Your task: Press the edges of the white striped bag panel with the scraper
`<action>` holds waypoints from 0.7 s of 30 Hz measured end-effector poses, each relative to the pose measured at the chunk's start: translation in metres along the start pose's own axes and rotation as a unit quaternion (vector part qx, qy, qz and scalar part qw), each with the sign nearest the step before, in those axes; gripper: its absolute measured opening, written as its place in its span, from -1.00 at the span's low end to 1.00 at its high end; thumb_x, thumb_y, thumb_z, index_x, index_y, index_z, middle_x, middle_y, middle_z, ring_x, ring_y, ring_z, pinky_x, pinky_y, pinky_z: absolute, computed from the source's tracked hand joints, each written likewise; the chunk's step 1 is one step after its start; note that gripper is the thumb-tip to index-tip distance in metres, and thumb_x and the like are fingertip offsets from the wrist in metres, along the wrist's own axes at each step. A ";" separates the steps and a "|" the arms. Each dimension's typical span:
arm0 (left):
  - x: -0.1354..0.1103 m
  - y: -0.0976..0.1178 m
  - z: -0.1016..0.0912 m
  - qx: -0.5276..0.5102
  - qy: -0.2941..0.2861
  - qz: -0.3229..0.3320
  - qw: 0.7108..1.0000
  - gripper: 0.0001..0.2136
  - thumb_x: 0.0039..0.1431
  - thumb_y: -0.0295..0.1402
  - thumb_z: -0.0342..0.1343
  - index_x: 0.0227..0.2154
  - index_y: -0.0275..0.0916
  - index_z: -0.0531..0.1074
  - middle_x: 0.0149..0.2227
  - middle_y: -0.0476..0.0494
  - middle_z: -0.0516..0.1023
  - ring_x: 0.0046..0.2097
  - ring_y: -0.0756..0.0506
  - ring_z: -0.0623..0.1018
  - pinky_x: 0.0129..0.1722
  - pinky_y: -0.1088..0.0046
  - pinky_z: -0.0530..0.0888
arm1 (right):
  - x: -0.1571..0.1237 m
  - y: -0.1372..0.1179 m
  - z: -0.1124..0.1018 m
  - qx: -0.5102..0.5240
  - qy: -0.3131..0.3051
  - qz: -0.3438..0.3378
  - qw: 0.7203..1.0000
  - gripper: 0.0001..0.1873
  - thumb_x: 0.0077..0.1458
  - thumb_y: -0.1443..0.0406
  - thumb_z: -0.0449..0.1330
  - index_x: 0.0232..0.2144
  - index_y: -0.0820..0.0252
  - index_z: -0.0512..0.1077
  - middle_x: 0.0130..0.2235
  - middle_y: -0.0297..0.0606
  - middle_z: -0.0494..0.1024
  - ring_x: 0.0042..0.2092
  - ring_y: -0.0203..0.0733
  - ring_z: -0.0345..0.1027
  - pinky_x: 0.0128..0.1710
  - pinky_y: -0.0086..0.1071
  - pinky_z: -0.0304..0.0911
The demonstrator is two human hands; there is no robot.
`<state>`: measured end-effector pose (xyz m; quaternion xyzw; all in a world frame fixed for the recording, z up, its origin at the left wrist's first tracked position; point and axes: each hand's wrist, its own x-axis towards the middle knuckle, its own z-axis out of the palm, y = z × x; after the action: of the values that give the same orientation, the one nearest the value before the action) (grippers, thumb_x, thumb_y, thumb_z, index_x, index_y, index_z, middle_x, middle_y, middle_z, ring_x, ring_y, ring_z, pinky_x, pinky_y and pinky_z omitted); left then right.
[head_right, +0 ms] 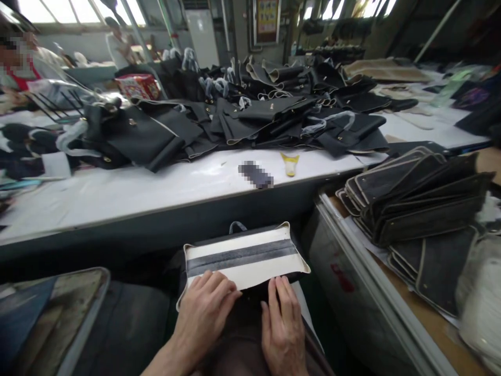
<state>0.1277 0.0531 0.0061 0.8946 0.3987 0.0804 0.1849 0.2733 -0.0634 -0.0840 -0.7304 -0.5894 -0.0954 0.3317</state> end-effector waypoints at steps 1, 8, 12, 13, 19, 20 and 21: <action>-0.004 -0.004 0.000 0.000 0.014 -0.007 1.000 -0.81 0.33 -0.35 -0.02 -0.39 -0.18 0.41 -0.30 -0.06 0.47 -0.20 -0.14 0.38 -0.18 0.25 0.26 | 0.001 -0.002 0.001 0.005 0.000 -0.007 1.000 -0.34 0.26 0.35 0.07 0.35 0.19 -0.01 0.20 0.06 0.27 0.23 0.19 0.14 0.08 0.09 0.30; -0.026 -0.019 0.003 -0.019 0.134 -0.011 0.991 -0.86 0.29 -0.37 0.05 -0.41 -0.19 0.40 -0.38 -0.01 0.47 -0.27 -0.11 0.39 -0.14 0.22 0.21 | 0.006 -0.017 0.006 0.016 0.011 -0.085 0.996 -0.38 0.27 0.35 0.07 0.33 0.31 0.04 0.13 0.11 0.33 0.18 0.21 0.21 0.02 0.05 0.34; -0.032 -0.026 0.000 -0.010 0.138 0.006 0.990 -0.92 0.26 -0.38 0.09 -0.36 -0.17 0.42 -0.36 0.01 0.49 -0.25 -0.11 0.42 -0.06 0.15 0.19 | 0.008 -0.023 0.008 0.024 0.003 -0.111 0.994 -0.38 0.26 0.38 0.09 0.31 0.37 0.06 0.13 0.14 0.34 0.17 0.22 0.22 0.01 0.04 0.33; -0.032 -0.028 -0.001 -0.006 0.132 0.009 0.991 -0.93 0.26 -0.39 0.09 -0.35 -0.17 0.42 -0.36 0.01 0.49 -0.25 -0.12 0.42 -0.05 0.14 0.18 | 0.008 -0.024 0.009 0.027 0.002 -0.115 0.993 -0.38 0.26 0.38 0.09 0.31 0.37 0.06 0.13 0.14 0.34 0.17 0.22 0.22 0.02 0.04 0.32; -0.028 -0.030 -0.002 -0.002 0.084 -0.010 0.996 -0.90 0.25 -0.41 0.08 -0.39 -0.19 0.41 -0.36 -0.01 0.50 -0.24 -0.13 0.44 0.00 0.06 0.16 | 0.012 -0.030 0.009 0.038 -0.011 -0.134 0.990 -0.40 0.25 0.41 0.09 0.30 0.41 0.08 0.12 0.11 0.35 0.17 0.16 0.21 0.05 0.01 0.29; -0.027 -0.030 -0.002 -0.007 0.087 -0.015 0.996 -0.90 0.24 -0.41 0.09 -0.41 -0.19 0.41 -0.37 -0.01 0.50 -0.24 -0.13 0.44 0.00 0.06 0.17 | 0.012 -0.031 0.010 0.039 -0.013 -0.138 0.990 -0.40 0.25 0.42 0.09 0.30 0.42 0.08 0.12 0.11 0.36 0.17 0.16 0.21 0.06 0.01 0.28; -0.027 -0.029 -0.001 -0.013 0.095 -0.017 0.995 -0.90 0.23 -0.42 0.10 -0.41 -0.19 0.41 -0.37 0.00 0.50 -0.24 -0.13 0.45 0.00 0.05 0.16 | 0.013 -0.032 0.010 0.042 -0.014 -0.142 0.989 -0.41 0.25 0.42 0.08 0.29 0.43 0.09 0.11 0.10 0.36 0.18 0.15 0.20 0.07 0.01 0.27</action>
<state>0.0890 0.0511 -0.0044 0.8734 0.4289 0.1669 0.1595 0.2448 -0.0446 -0.0732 -0.6262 -0.6952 -0.1065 0.3364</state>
